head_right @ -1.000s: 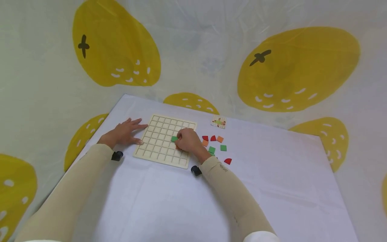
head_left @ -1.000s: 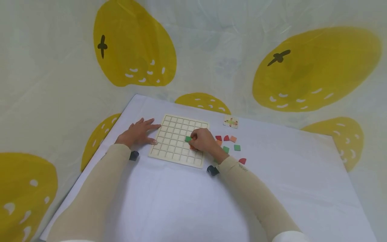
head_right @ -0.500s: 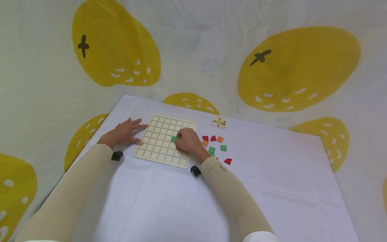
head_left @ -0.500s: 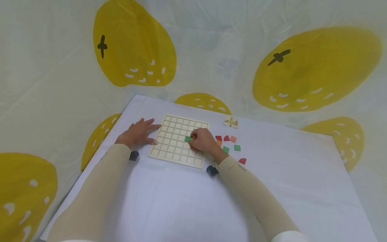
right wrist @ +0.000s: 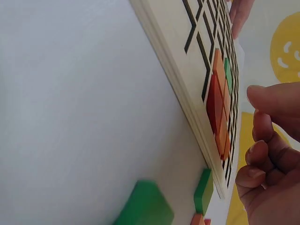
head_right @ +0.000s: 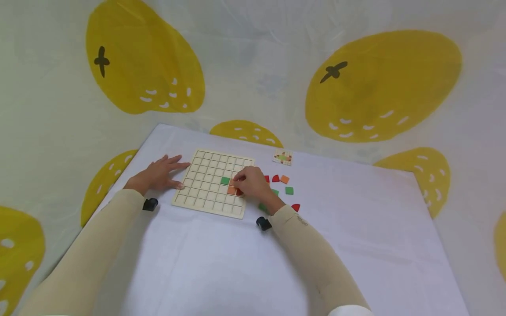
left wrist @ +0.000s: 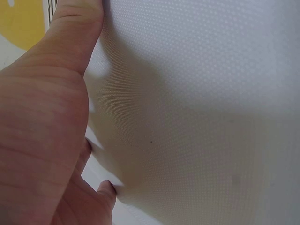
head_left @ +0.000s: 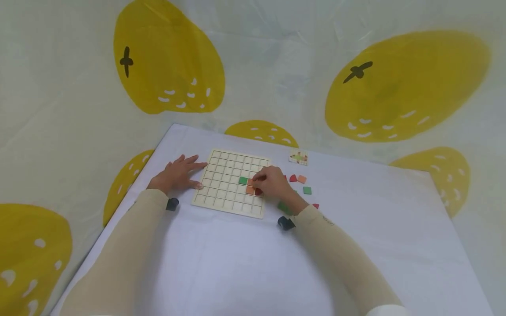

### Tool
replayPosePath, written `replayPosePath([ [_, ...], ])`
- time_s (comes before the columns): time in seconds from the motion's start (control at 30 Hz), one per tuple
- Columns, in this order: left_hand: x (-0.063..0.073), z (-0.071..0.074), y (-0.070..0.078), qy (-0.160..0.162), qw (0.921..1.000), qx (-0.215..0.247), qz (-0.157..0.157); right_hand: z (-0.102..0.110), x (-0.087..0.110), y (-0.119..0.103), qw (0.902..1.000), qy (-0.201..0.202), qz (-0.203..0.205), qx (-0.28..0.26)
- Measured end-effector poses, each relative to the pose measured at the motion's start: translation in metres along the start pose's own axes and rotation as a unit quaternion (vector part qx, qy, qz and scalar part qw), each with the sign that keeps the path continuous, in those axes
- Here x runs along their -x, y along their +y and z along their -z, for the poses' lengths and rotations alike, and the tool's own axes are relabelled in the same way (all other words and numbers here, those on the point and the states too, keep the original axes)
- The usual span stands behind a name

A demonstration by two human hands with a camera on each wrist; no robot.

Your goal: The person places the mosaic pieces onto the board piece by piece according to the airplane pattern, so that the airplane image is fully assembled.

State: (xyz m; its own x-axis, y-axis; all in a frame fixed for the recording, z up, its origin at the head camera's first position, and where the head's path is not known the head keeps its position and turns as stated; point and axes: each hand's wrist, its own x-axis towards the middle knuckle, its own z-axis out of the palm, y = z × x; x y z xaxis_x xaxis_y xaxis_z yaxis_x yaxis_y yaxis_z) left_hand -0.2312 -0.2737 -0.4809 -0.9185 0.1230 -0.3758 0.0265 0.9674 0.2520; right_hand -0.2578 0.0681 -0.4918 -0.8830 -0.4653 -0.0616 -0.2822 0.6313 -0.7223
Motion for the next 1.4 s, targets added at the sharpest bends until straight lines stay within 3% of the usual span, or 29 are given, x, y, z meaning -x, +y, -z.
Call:
replayPosePath([
  [0.17, 0.001, 0.003, -0.003, 0.002, 1.0, -0.004, 0.003, 0.014, 0.009, 0.006, 0.9998, -0.009, -0.003, -0.017],
  [0.53, 0.004, 0.003, -0.009, 0.014, 0.9998, -0.001, -0.016, 0.038, 0.035, 0.024, 0.9992, -0.036, -0.015, 0.01],
  [0.8, -0.001, 0.003, -0.009, 0.012, 0.9998, 0.006, -0.012, 0.049, 0.059, 0.039, 0.9945, -0.037, -0.08, 0.056],
  [1.07, -0.006, 0.002, -0.006, 0.004, 0.9998, 0.009, -0.017, 0.044, 0.076, 0.049, 0.9886, -0.038, -0.117, 0.086],
  [1.4, -0.001, 0.002, 0.001, -0.002, 0.9999, 0.008, -0.014, 0.033, 0.087, 0.042, 0.9867, -0.025, -0.091, 0.133],
])
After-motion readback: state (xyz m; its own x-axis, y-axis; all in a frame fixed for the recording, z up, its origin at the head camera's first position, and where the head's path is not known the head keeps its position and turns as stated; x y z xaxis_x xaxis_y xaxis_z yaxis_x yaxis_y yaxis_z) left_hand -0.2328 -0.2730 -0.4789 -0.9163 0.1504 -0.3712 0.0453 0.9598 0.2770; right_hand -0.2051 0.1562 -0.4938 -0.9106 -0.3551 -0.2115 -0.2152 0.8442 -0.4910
